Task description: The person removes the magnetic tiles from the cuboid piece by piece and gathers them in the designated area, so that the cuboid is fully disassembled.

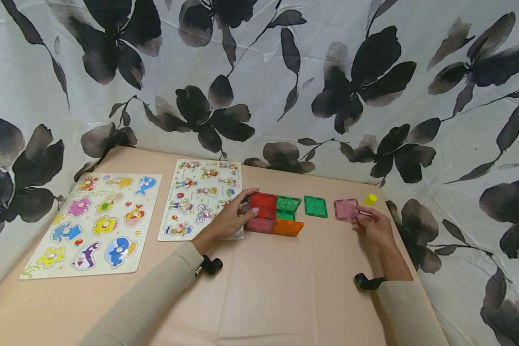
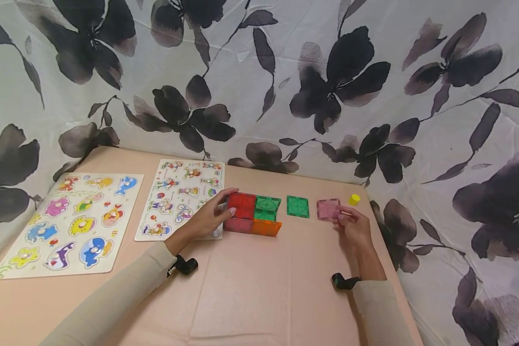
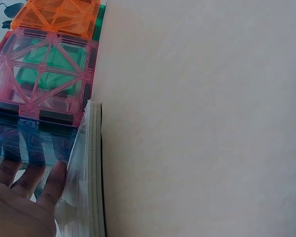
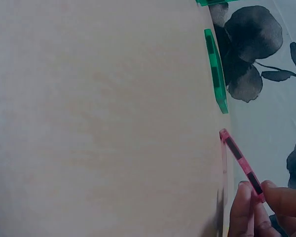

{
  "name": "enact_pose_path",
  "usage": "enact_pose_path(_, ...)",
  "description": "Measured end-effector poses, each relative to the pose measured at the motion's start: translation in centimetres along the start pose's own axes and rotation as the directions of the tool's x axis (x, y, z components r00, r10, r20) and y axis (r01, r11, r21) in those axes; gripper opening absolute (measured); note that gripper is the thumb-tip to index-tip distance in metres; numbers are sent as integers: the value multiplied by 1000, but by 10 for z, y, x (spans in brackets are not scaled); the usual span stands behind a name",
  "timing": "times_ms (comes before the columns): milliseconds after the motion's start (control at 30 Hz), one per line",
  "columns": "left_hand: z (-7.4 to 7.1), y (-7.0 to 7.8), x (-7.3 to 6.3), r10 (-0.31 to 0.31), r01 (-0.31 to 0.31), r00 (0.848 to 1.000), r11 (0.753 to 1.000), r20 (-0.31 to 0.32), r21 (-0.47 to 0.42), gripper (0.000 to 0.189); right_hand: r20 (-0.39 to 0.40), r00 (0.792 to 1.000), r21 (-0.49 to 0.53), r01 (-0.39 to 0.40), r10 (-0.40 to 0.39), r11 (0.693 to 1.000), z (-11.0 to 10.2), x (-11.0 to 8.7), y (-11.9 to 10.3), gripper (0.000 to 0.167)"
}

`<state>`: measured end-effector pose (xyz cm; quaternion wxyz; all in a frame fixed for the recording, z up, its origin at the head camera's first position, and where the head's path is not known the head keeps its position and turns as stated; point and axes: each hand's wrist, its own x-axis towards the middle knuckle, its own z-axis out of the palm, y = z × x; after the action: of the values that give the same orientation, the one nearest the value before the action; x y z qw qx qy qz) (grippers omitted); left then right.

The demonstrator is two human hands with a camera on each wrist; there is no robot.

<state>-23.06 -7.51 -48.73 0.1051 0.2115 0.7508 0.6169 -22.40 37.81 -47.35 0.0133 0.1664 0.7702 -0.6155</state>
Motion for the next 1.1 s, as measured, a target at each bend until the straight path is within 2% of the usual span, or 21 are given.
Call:
enact_pose_path(133, 1, 0, 0, 0, 0, 1000, 1000, 0, -6, 58, 3, 1000, -127, 11, -11, 992, 2, 0, 2, 43)
enact_pose_path(200, 1, 0, 0, -2, 2, 1000, 1000, 3, -8, 59, -17, 1000, -237, 12, -17, 971, 2, -2, 2, 41)
enact_pose_path(333, 1, 0, 0, -13, 14, 1000, 1000, 8, -13, 59, -65, 995, -436, 40, -76, 899, 4, -10, -2, 38)
enact_pose_path(467, 1, 1, -1, -15, 15, 1000, 1000, 1, -11, 59, -46, 975, -550, 156, -216, 821, 10, -24, -14, 38)
enact_pose_path(567, 0, 1, -1, -15, 15, 1000, 1000, -7, -7, 58, -1, 949, -574, 258, -315, 777, 19, -38, -26, 37)
enact_pose_path(733, 0, 1, -1, -24, 24, 1000, 1000, -5, -9, 58, 100, 906, -557, 393, -411, 731, 42, -59, -39, 38)
enact_pose_path(933, 0, 1, 0, 10, -10, 1000, 1000, -13, 3, 58, 249, 855, -500, 515, -454, 696, 73, -81, -42, 39)
enact_pose_path(1100, 0, 0, 0, 28, -28, 999, 1000, -22, 14, 58, 322, 831, -473, 557, -454, 683, 96, -91, -39, 44)
